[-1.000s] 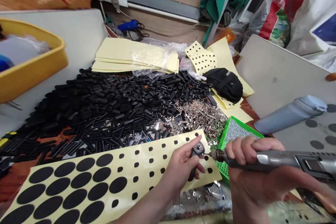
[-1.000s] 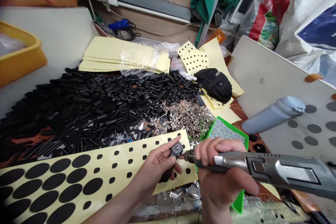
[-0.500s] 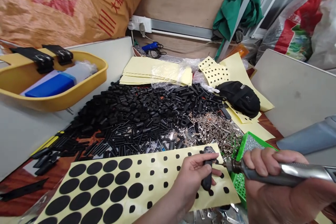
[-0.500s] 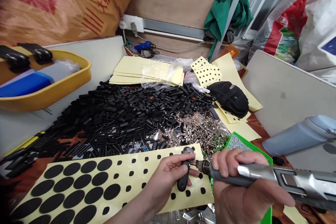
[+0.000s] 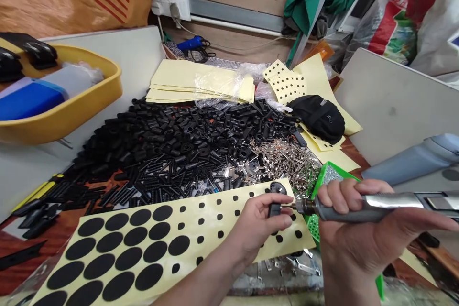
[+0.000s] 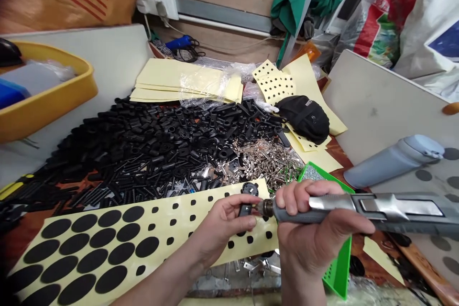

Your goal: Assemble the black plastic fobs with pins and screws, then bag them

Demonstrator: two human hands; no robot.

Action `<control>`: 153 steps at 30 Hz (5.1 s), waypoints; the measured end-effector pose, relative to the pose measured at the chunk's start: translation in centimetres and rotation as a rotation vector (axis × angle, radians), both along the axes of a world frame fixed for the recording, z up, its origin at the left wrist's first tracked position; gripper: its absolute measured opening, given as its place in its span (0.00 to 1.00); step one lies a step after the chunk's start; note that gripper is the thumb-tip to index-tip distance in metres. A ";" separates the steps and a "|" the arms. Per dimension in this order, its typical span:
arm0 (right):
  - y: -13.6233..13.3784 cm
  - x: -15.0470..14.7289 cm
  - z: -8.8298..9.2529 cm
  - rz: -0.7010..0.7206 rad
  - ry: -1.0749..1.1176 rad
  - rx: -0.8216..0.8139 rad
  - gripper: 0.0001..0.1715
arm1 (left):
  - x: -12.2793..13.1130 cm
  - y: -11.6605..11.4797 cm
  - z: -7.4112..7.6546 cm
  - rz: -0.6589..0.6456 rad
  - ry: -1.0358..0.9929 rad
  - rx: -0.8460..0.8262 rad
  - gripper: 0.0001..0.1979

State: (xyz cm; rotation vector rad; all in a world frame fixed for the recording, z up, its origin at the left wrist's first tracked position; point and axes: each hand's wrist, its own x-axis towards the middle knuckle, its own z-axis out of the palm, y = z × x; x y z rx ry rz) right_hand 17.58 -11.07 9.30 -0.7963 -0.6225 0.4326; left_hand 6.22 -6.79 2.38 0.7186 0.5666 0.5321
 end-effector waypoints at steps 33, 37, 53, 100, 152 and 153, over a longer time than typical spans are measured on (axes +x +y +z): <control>-0.6 -0.4 -0.9 0.065 -0.111 -0.106 0.32 | 0.4 -0.5 0.2 0.176 0.473 0.510 0.05; -0.7 -0.1 -0.9 0.068 -0.138 -0.093 0.31 | 0.3 -0.4 -0.2 0.127 0.471 0.545 0.03; -0.7 0.4 -0.8 0.094 -0.186 -0.054 0.30 | 0.4 -0.2 -0.1 0.095 0.481 0.472 0.03; 0.2 0.3 0.1 -0.001 -0.224 0.014 0.30 | 0.4 -0.8 -0.6 -0.008 0.472 0.412 0.04; 0.6 0.2 -1.3 0.019 -0.092 -0.063 0.33 | -0.2 -1.4 -1.6 -0.007 0.626 0.966 0.17; 0.3 0.6 -1.0 0.016 -0.119 -0.051 0.32 | -0.2 -1.1 -1.3 -0.011 0.585 0.871 0.17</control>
